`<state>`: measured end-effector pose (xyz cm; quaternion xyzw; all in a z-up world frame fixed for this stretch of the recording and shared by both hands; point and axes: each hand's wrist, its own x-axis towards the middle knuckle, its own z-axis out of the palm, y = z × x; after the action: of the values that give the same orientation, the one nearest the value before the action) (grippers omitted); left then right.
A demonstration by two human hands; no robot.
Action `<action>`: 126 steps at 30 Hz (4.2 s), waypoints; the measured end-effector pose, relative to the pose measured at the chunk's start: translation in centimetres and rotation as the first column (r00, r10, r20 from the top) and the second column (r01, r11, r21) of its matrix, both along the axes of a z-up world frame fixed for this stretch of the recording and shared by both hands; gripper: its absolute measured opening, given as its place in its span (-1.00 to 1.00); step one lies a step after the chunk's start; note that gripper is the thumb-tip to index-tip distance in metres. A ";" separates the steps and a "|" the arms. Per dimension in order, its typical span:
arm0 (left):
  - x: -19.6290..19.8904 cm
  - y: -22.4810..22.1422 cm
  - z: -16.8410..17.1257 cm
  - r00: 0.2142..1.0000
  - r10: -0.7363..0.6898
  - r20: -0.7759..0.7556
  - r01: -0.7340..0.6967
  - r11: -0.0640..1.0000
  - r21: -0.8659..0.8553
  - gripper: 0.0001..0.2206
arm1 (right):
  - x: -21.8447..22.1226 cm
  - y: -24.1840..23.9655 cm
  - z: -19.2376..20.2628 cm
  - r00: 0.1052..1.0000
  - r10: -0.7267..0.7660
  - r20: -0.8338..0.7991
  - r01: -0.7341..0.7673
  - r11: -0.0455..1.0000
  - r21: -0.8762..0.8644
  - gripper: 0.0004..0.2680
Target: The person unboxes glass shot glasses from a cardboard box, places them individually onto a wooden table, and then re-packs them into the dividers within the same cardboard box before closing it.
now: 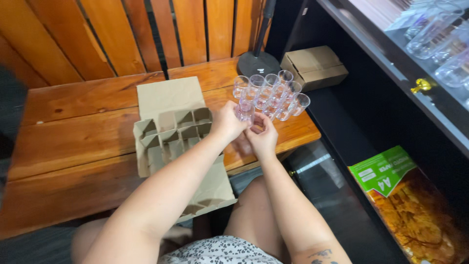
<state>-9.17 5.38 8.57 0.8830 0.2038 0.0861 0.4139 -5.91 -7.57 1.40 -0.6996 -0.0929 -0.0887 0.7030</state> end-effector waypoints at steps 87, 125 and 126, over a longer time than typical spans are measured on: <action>-33.7 9.5 -2.2 0.738 -0.060 0.672 -0.130 0.965 0.228 -0.76 | -17.7 -4.2 6.8 0.835 0.470 0.285 -0.209 0.751 -0.627 -0.67; -22.6 16.3 -3.3 0.898 0.352 0.262 -0.228 0.884 -0.407 -0.21 | -7.9 6.1 3.9 0.936 0.312 -0.163 -0.352 0.836 -0.422 -0.45; -22.6 16.3 -2.5 0.883 0.401 0.244 -0.210 0.802 -0.559 -0.16 | -8.1 6.0 3.6 0.926 0.352 -0.137 -0.376 0.890 -0.259 -0.44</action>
<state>-31.76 21.64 6.11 0.6635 0.2841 0.2503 0.6453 -13.98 -1.54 5.03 -0.7653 -0.2034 0.0892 0.6042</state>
